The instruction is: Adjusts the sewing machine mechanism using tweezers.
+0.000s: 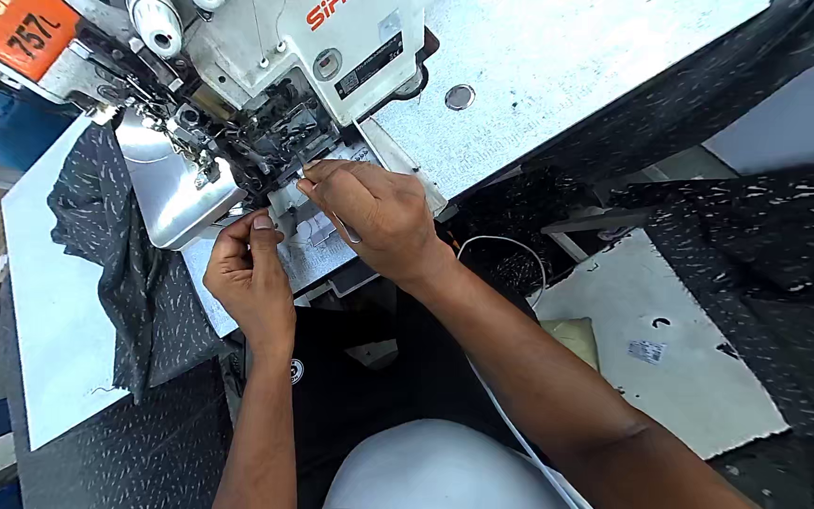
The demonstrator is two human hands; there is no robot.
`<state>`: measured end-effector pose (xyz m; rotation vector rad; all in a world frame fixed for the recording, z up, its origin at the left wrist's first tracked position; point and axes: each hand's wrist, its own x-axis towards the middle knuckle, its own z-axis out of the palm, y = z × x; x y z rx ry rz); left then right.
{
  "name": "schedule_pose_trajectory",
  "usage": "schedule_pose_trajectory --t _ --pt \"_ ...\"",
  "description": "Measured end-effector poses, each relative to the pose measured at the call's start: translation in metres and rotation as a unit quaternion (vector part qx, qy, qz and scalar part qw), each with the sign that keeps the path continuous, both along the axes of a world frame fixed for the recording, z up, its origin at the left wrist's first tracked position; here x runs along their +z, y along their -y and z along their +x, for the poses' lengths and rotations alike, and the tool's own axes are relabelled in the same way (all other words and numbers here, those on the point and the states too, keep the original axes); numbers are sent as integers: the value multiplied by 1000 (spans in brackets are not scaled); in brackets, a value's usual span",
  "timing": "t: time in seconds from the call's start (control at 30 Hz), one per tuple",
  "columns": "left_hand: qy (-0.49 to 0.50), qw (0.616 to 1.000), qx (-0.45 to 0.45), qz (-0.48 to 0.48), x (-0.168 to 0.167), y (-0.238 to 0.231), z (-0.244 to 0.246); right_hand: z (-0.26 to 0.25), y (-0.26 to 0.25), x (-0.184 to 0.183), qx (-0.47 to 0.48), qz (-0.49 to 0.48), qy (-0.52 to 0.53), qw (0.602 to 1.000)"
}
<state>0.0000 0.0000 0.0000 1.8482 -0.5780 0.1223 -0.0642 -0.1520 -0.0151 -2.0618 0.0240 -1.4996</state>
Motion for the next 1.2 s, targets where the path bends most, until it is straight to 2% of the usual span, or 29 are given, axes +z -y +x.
schedule_pose_trajectory --t 0.33,0.47,1.2 --pt "4 1000 8 -2 -1 1 -2 3 0 0 -11 -15 -16 1000" --pt "-12 999 12 38 0 -4 -9 3 -1 1 -15 -17 -23 999" --pt "1 999 15 31 -1 -2 -7 4 -1 2 -13 -27 -31 999"
